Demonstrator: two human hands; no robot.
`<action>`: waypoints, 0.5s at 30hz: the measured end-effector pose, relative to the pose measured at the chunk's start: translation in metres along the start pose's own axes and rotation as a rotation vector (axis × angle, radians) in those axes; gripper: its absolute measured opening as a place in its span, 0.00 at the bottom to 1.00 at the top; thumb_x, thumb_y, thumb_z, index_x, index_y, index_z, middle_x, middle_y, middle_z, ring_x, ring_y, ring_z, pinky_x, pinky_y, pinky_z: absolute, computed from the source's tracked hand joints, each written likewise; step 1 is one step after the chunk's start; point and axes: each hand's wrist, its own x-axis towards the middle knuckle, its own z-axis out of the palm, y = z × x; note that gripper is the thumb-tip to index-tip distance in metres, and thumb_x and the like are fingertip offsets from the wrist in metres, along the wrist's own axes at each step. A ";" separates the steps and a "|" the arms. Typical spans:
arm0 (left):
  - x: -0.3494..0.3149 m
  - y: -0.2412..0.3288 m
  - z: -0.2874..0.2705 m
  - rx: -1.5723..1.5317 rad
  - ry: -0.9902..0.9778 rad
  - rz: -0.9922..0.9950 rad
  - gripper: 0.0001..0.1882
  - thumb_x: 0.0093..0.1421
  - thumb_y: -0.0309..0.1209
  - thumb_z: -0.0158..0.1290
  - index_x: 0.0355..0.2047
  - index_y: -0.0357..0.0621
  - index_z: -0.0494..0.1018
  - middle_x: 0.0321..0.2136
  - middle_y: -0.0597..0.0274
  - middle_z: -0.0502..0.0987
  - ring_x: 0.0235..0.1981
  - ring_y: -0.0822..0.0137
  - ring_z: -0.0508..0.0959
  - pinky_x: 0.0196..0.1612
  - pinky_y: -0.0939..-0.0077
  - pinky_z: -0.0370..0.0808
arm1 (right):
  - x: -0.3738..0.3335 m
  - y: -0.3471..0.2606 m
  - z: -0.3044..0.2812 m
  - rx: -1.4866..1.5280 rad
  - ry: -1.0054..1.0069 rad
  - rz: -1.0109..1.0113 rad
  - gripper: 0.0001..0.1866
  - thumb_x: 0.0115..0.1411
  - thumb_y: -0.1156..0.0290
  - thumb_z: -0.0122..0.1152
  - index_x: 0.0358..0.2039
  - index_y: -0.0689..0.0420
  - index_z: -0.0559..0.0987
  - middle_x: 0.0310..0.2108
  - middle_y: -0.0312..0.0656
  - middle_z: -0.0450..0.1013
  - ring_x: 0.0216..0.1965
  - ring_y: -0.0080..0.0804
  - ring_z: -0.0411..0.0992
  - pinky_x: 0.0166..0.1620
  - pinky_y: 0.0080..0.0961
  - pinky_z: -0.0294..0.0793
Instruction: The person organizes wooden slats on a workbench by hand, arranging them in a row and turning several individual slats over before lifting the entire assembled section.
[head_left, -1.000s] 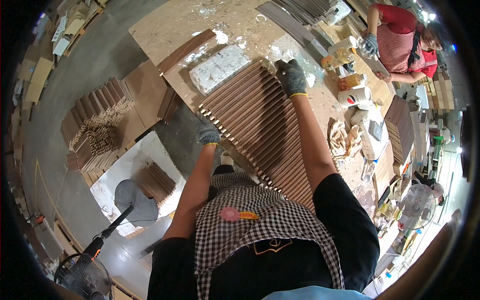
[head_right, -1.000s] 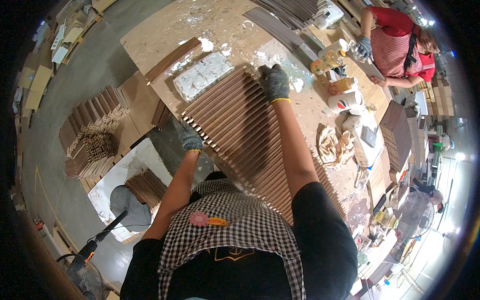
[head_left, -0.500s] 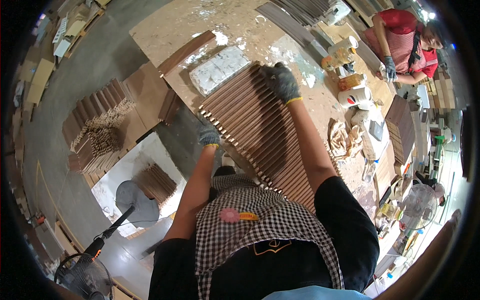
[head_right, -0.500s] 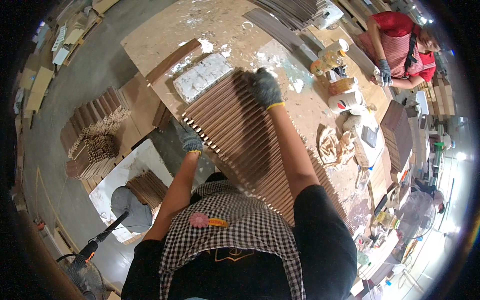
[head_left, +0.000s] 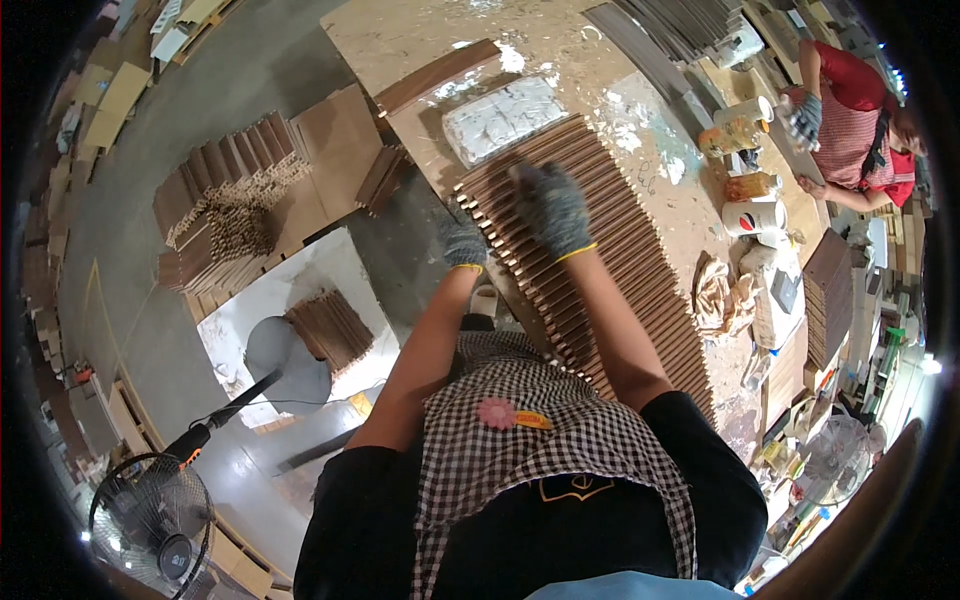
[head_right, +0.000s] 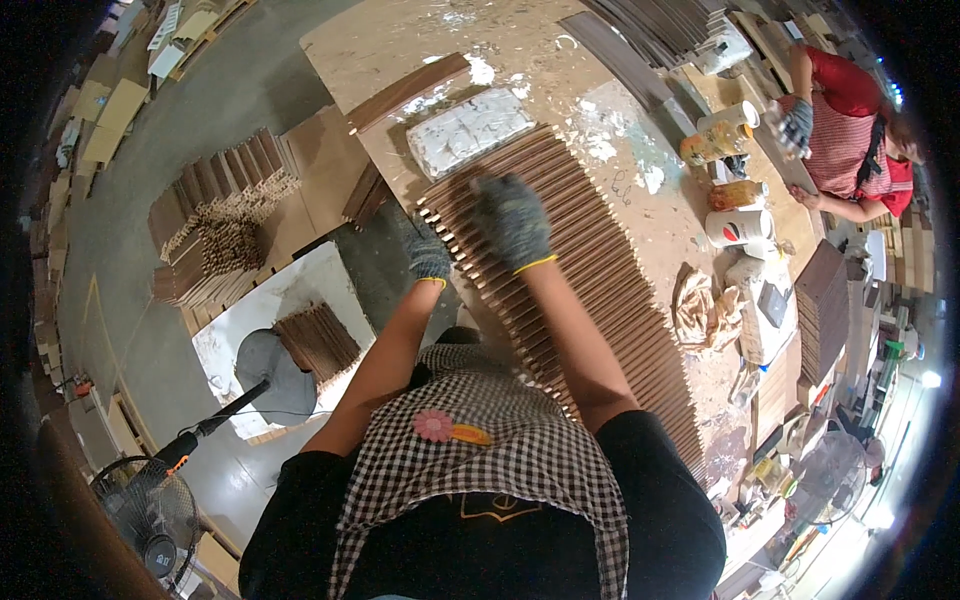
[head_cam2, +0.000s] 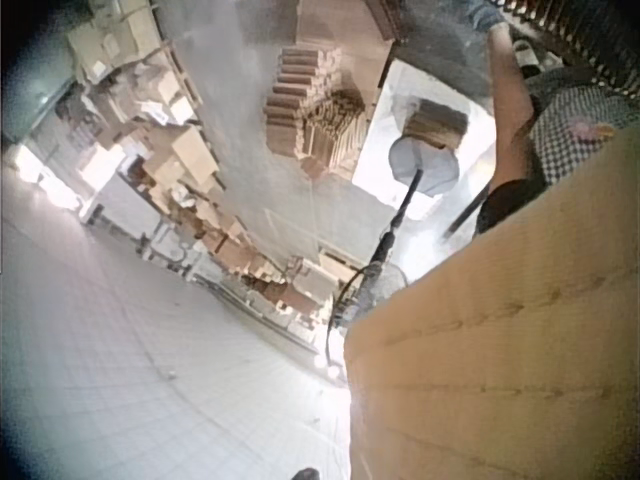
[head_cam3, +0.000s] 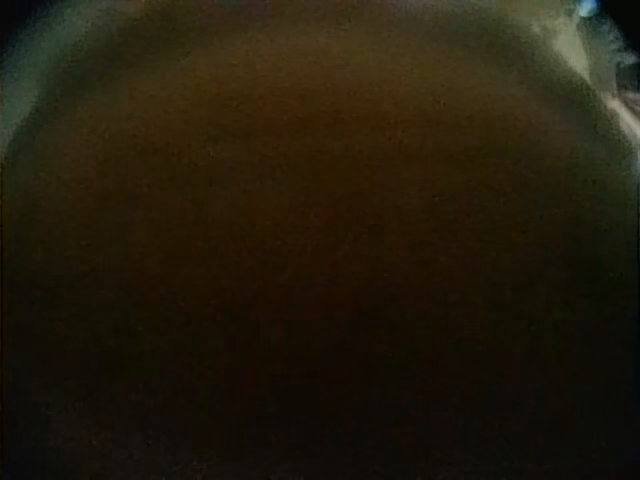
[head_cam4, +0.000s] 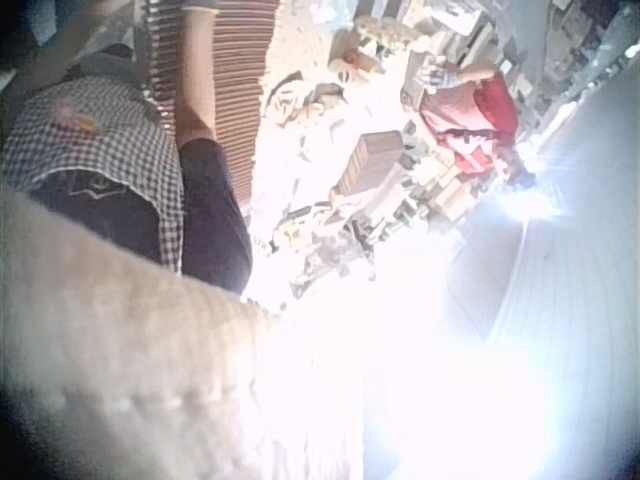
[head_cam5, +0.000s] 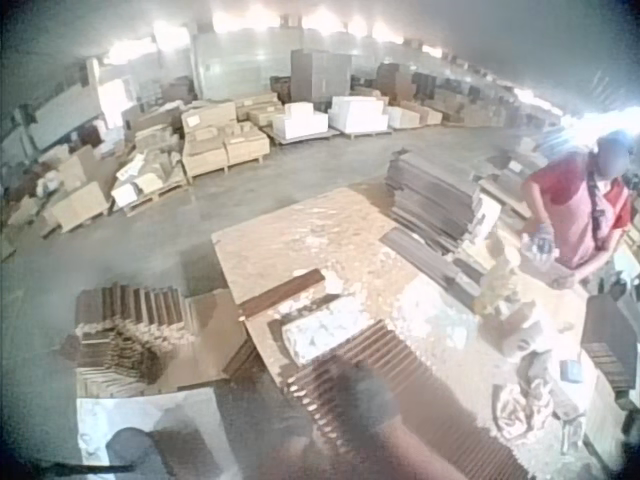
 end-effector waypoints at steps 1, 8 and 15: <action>0.007 -0.018 0.012 -0.633 0.242 0.004 0.30 0.80 0.40 0.36 0.75 0.37 0.50 0.74 0.48 0.56 0.70 0.54 0.64 0.75 0.59 0.58 | -0.007 -0.028 0.001 0.084 -0.041 -0.102 0.27 0.57 0.64 0.70 0.58 0.50 0.80 0.45 0.51 0.77 0.48 0.51 0.75 0.49 0.45 0.77; 0.032 -0.050 0.068 -1.141 -0.039 0.102 0.36 0.75 0.33 0.44 0.76 0.34 0.44 0.72 0.39 0.56 0.70 0.45 0.63 0.72 0.53 0.61 | -0.034 -0.047 0.037 0.824 0.093 -0.099 0.28 0.62 0.65 0.67 0.62 0.57 0.76 0.43 0.43 0.76 0.39 0.37 0.76 0.44 0.32 0.80; 0.051 -0.090 0.063 -0.486 -0.086 0.045 0.37 0.74 0.25 0.40 0.76 0.29 0.36 0.74 0.23 0.43 0.75 0.31 0.51 0.77 0.48 0.49 | -0.055 -0.001 -0.024 2.128 -0.242 0.475 0.26 0.67 0.66 0.65 0.62 0.64 0.71 0.43 0.40 0.75 0.40 0.30 0.75 0.37 0.23 0.78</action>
